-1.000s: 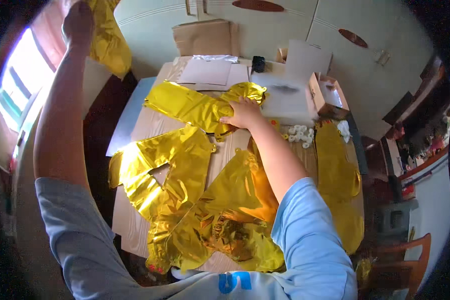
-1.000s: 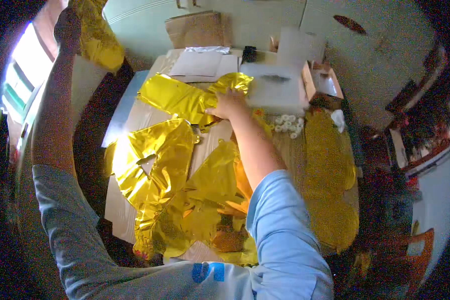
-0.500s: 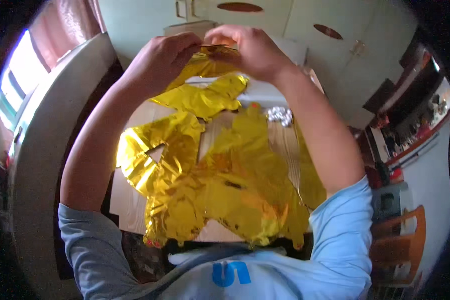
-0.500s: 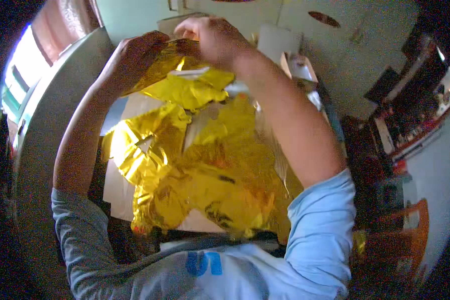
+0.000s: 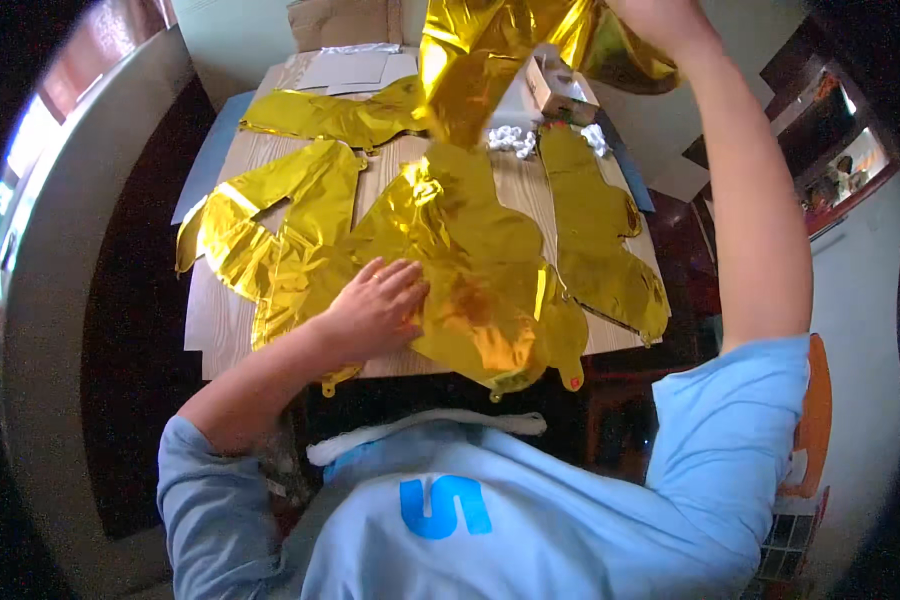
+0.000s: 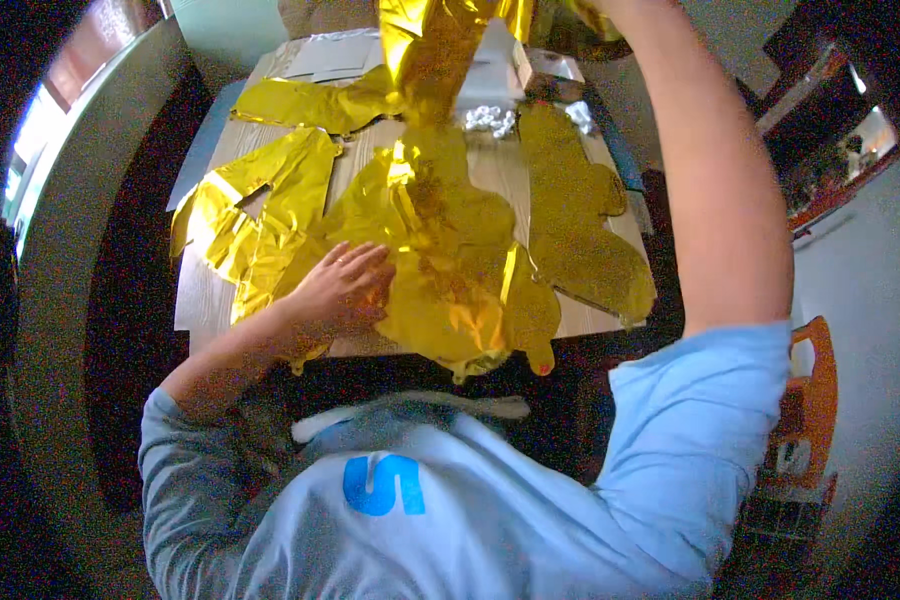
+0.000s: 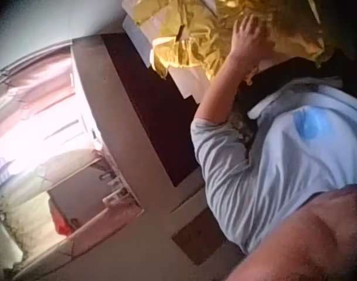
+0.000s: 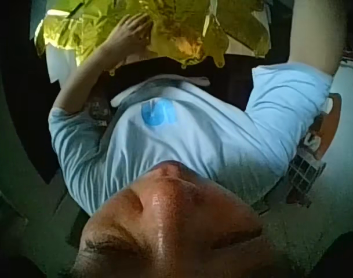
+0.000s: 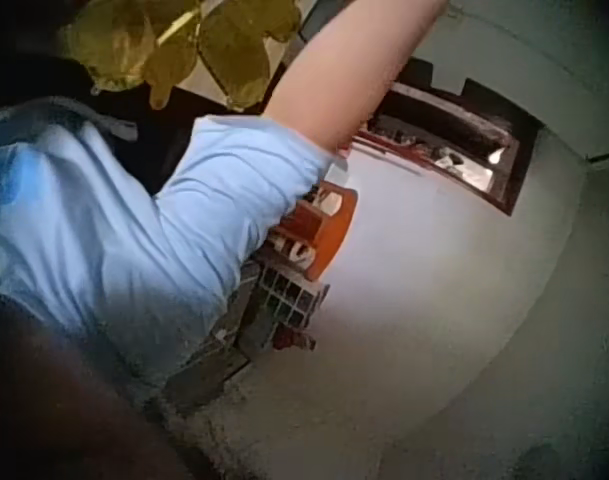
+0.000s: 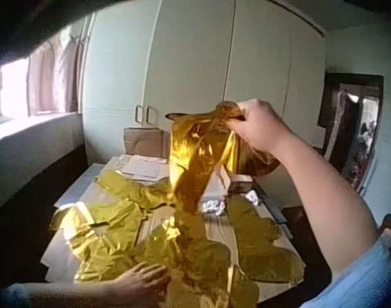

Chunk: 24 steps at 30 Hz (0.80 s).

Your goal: Folding and packaging gold-colored metallic foil decorations around cardboard inserts.

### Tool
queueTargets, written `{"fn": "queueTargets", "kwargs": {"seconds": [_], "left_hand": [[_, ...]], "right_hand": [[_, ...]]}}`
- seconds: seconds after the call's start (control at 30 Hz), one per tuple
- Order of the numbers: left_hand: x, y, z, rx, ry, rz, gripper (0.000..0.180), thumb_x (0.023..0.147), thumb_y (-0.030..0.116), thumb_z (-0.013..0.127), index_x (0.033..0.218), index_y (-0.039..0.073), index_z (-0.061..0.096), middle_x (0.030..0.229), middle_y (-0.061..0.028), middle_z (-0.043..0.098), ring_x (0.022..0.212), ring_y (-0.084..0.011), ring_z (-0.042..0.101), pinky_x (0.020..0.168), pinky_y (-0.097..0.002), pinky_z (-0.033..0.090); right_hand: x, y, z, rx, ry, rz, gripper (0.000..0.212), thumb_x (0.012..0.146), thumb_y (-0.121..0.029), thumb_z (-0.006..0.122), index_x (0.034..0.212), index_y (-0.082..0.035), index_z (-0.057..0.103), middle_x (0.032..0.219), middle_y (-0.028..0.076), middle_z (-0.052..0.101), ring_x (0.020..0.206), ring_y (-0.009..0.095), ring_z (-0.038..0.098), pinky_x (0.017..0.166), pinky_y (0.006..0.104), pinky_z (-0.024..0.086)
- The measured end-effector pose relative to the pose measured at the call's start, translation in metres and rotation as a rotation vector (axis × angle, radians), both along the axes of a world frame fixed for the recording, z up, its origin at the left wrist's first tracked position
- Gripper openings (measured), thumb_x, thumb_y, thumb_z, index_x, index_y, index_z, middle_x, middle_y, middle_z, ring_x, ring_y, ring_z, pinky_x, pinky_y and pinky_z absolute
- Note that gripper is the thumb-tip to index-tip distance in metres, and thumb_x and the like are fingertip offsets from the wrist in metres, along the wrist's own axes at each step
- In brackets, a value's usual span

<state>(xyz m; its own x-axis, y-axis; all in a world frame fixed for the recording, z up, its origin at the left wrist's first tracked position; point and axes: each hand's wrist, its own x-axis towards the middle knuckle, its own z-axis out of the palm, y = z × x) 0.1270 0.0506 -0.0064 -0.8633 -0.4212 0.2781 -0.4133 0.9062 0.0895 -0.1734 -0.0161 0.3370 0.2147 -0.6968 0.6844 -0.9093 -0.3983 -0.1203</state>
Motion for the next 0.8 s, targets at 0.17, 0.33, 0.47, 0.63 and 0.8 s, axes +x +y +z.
{"fn": "queueTargets", "kwargs": {"seconds": [0.17,0.33,0.47,0.63,0.8], "left_hand": [[-0.018,0.044,0.014,0.122,0.049,0.095,0.064,0.081,0.045,0.070,0.131,0.007,0.056,0.133,-0.0187,0.051,0.130,-0.0357,0.044,0.112,-0.0500,0.033],[-0.028,0.043,0.019,0.137,0.103,0.088,0.061,0.081,0.042,0.072,0.128,0.006,0.056,0.132,-0.0182,0.050,0.131,-0.0378,0.042,0.109,-0.0520,0.035],[-0.017,0.020,0.002,-0.009,-0.051,0.111,0.055,0.081,0.031,0.063,0.130,0.007,0.055,0.136,-0.0180,0.050,0.133,-0.0347,0.042,0.113,-0.0492,0.030],[-0.012,0.020,0.001,0.062,0.144,0.101,0.054,0.080,0.025,0.063,0.130,0.006,0.053,0.136,-0.0177,0.050,0.133,-0.0352,0.043,0.112,-0.0500,0.032],[-0.009,0.019,0.008,0.123,0.163,0.096,0.052,0.082,0.022,0.063,0.130,0.004,0.053,0.137,-0.0184,0.050,0.135,-0.0357,0.041,0.113,-0.0499,0.032]], "right_hand": [[0.007,0.093,-0.050,-0.236,0.414,0.238,0.017,0.094,-0.018,0.065,0.103,-0.005,0.071,0.094,0.012,0.074,0.087,0.026,0.071,0.078,0.0355,0.054],[-0.001,0.153,-0.150,-0.095,0.402,0.317,0.016,0.086,-0.013,0.063,0.098,-0.005,0.069,0.092,0.010,0.071,0.080,0.025,0.068,0.073,0.0385,0.053],[0.004,0.185,-0.234,-0.001,0.395,0.293,0.015,0.089,-0.013,0.063,0.098,-0.004,0.070,0.093,0.010,0.072,0.082,0.022,0.068,0.074,0.0379,0.054],[0.014,0.213,-0.281,0.072,0.405,0.267,0.019,0.081,-0.008,0.065,0.097,0.002,0.066,0.091,0.012,0.067,0.078,0.024,0.065,0.074,0.0386,0.053],[0.023,0.217,-0.289,0.099,0.416,0.232,0.022,0.079,-0.008,0.064,0.098,0.004,0.065,0.091,0.014,0.066,0.079,0.025,0.064,0.075,0.0382,0.052]]}}
